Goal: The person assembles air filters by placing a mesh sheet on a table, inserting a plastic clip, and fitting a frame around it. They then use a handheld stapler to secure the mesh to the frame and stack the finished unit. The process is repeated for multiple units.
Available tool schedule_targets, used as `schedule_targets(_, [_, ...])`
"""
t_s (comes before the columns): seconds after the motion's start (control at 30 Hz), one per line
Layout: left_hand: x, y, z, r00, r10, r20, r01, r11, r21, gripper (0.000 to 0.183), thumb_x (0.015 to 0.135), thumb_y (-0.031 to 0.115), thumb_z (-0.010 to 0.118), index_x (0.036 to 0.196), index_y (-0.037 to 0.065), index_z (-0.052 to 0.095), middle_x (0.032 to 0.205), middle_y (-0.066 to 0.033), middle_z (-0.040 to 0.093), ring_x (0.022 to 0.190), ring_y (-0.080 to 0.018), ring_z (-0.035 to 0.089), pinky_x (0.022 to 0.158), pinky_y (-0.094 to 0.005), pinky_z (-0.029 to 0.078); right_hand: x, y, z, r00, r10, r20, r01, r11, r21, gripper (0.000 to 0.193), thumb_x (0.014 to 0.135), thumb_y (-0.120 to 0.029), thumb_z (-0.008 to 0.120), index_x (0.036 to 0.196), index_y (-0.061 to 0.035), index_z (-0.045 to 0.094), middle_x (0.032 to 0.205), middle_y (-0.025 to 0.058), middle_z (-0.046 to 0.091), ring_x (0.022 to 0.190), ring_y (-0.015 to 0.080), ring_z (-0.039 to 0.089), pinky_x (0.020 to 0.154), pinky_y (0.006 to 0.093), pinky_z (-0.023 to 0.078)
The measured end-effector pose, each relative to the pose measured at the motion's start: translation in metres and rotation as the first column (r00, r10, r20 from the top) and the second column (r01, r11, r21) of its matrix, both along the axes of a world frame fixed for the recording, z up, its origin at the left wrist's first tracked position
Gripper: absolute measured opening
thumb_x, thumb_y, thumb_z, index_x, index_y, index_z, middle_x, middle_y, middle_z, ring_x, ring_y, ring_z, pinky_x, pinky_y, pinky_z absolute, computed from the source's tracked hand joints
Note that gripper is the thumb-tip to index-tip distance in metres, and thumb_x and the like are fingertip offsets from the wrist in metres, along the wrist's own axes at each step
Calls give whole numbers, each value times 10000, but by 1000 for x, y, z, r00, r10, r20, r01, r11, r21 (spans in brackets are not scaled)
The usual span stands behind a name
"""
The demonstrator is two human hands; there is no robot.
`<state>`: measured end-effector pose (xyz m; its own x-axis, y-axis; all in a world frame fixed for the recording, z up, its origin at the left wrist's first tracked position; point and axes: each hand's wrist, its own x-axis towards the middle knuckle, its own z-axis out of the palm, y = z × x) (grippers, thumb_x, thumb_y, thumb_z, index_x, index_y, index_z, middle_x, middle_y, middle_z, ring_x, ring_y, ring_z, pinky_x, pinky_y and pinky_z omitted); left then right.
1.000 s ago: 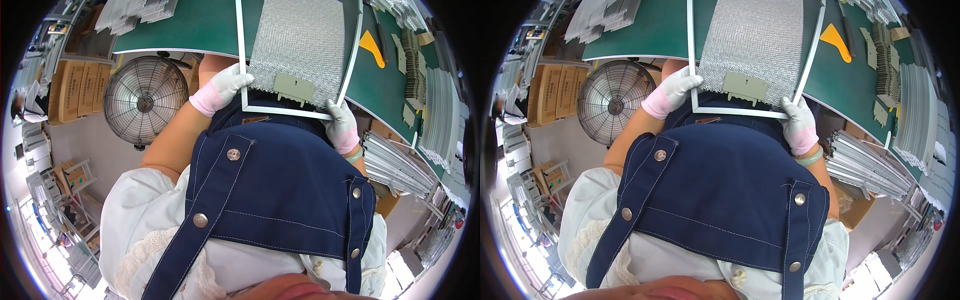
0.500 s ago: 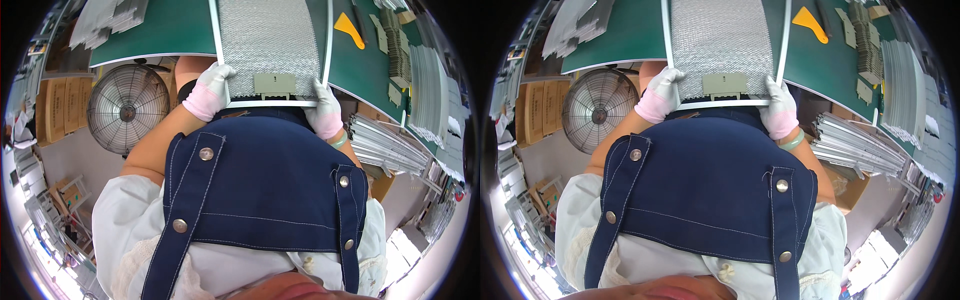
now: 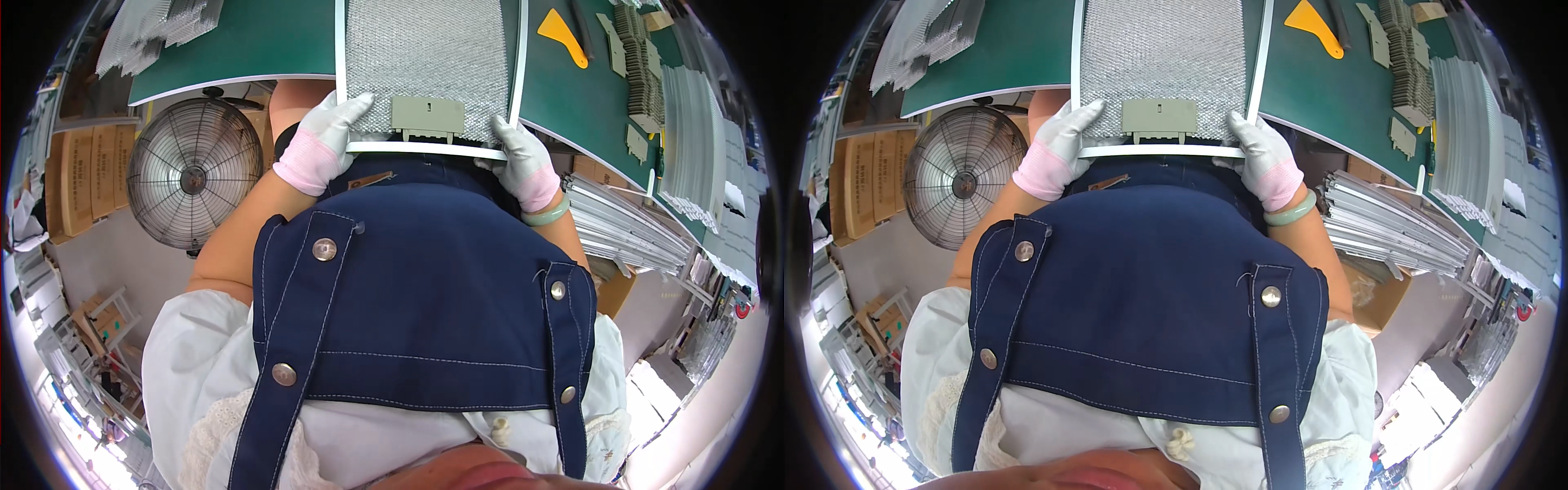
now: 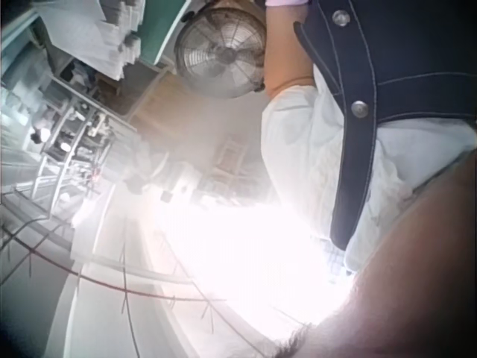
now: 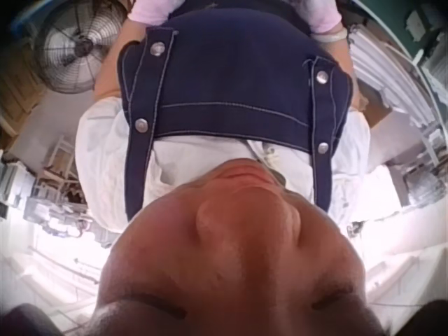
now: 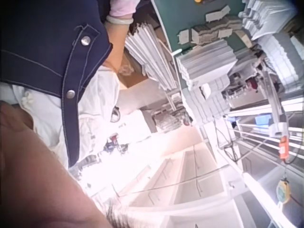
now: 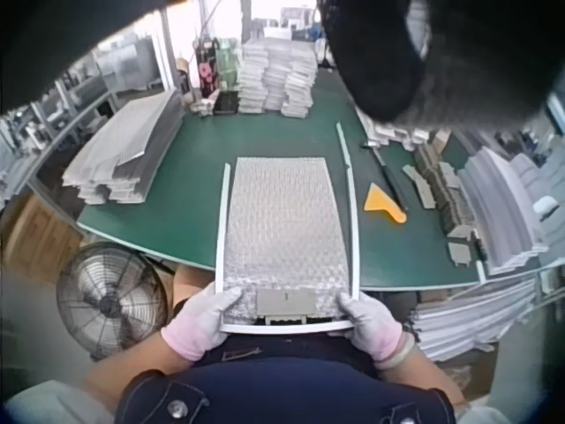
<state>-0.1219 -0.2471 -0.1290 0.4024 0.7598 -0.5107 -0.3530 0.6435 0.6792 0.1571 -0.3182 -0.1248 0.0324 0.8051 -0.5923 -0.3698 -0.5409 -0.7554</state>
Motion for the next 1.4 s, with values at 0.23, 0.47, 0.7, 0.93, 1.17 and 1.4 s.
schedule_targets(0.23, [-2, -1, 3, 1000, 9, 11, -9, 998, -64, 351, 985, 152, 548, 1299, 29, 450, 1218, -128, 540, 1051, -321, 633, 863, -492, 592, 14, -1, -13, 987, 98, -128, -86, 991, 100, 206, 1004, -267, 548, 1072, -73, 544, 889, 0, 548, 781, 131, 603, 714, 324, 572])
schedule_targets(0.47, [0, -4, -2, 998, -42, -51, 44, 998, 40, 399, 990, 168, 548, 1327, 4, 411, 1290, -128, 514, 1134, -277, 588, 926, -514, 555, 2, -2, -9, 960, -44, -276, 79, 990, 117, 289, 1006, -182, 526, 1263, -50, 506, 1154, 71, 600, 1048, 216, 619, 911, 418, 534])
schedule_targets(0.7, [0, -8, 12, 993, -109, 32, 107, 991, 79, 398, 982, 193, 557, 1293, -13, 418, 1260, -118, 521, 1149, -273, 574, 945, -452, 546, -10, -1, -11, 933, -205, -297, 236, 969, 73, 266, 986, -110, 522, 1246, -56, 513, 1126, 76, 614, 1015, 219, 634, 914, 417, 526])
schedule_targets(0.93, [10, -5, -3, 998, 36, -42, -36, 999, 9, 361, 959, 164, 580, 1259, -10, 478, 1182, -123, 591, 1069, -259, 625, 904, -425, 550, -26, 1, 0, 888, -388, -247, 404, 915, 15, 268, 973, -101, 528, 1233, -38, 518, 1171, 123, 590, 1078, 283, 599, 942, 540, 497])
schedule_targets(1.17, [13, -1, -2, 994, 108, -10, -108, 994, -16, 285, 956, 99, 575, 1216, -15, 554, 1178, -144, 628, 1056, -242, 644, 932, -355, 546, -7, 5, 0, 896, -348, -276, 335, 937, -95, 235, 953, -125, 592, 1162, -31, 539, 1108, 142, 608, 1004, 307, 644, 851, 528, 562])
schedule_targets(1.4, [3, 7, -28, 949, -315, 29, 300, 926, 229, 291, 978, 93, 522, 1229, -52, 538, 1148, -141, 632, 1087, -252, 627, 936, -375, 541, -10, 3, -3, 886, -347, -308, 332, 938, -102, 251, 953, -56, 573, 1199, -30, 530, 1121, 135, 604, 1022, 299, 629, 907, 530, 534])
